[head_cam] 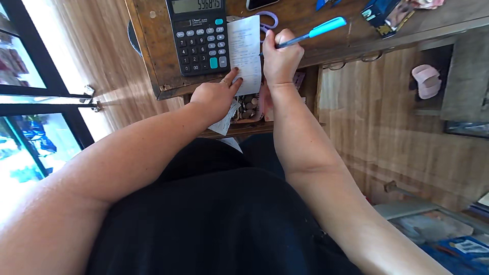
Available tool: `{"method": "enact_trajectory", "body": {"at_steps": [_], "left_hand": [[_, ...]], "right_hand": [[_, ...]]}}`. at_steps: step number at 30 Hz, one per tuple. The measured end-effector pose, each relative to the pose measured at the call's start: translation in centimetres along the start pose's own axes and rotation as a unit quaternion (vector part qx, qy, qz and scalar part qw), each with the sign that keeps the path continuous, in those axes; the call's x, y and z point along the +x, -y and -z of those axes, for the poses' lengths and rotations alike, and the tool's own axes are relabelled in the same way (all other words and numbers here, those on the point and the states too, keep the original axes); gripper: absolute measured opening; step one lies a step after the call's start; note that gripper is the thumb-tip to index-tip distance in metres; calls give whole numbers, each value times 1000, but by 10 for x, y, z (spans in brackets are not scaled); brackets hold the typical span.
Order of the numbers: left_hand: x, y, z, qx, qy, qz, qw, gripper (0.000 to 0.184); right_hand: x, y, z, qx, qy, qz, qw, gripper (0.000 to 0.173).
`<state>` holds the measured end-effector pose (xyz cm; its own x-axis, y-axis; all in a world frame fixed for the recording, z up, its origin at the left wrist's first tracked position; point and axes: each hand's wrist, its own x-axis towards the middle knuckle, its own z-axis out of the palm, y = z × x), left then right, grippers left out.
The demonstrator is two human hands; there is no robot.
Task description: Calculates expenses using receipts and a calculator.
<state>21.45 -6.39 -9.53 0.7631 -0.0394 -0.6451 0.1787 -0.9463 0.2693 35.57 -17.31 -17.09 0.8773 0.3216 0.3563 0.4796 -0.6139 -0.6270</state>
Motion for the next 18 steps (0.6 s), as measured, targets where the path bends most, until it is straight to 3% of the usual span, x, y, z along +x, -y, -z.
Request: {"method": "enact_trajectory", "body": {"at_steps": [18], "left_hand": [[0, 0, -2, -1, 1, 2, 1000, 68]], "right_hand": [[2, -3, 2, 31, 12, -5, 999, 36]]}}
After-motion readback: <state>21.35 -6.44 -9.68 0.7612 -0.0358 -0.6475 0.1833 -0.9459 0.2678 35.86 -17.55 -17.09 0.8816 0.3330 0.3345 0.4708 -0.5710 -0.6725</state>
